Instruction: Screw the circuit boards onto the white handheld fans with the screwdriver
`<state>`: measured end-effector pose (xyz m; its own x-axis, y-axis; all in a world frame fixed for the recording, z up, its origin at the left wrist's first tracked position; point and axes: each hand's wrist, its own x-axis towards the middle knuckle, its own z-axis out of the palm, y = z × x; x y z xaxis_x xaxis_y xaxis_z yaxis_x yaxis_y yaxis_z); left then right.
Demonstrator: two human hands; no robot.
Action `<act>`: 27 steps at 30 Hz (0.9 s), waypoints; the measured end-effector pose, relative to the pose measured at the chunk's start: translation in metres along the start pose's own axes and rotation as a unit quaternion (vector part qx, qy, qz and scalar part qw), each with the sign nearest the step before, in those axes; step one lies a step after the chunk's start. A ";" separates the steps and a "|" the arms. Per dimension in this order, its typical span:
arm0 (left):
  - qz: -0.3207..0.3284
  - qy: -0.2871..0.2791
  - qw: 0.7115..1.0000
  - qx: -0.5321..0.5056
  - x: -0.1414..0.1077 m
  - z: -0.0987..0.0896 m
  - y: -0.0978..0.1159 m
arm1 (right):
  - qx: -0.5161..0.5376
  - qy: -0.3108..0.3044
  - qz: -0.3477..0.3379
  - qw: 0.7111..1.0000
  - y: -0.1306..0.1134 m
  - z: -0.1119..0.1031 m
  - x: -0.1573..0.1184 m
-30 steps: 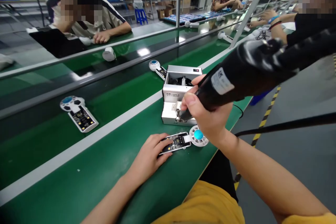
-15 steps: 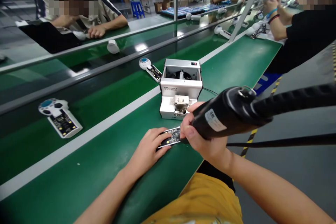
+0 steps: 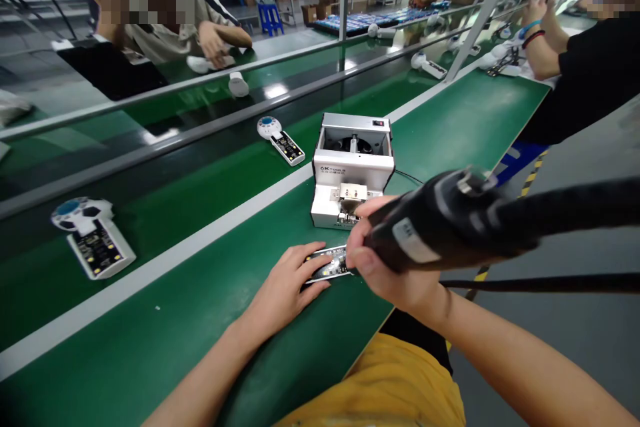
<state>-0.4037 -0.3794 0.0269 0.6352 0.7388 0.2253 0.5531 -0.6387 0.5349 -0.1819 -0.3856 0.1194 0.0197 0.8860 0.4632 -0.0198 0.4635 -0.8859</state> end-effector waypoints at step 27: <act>-0.118 0.008 0.992 -0.051 -0.005 0.003 -0.003 | 0.039 0.140 -0.123 0.982 -0.015 0.016 0.051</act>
<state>-0.4070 -0.3815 0.0213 0.4866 0.8683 0.0962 0.6267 -0.4237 0.6541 -0.1969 -0.3470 0.1569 0.3073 0.7155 0.6274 -0.0571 0.6719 -0.7384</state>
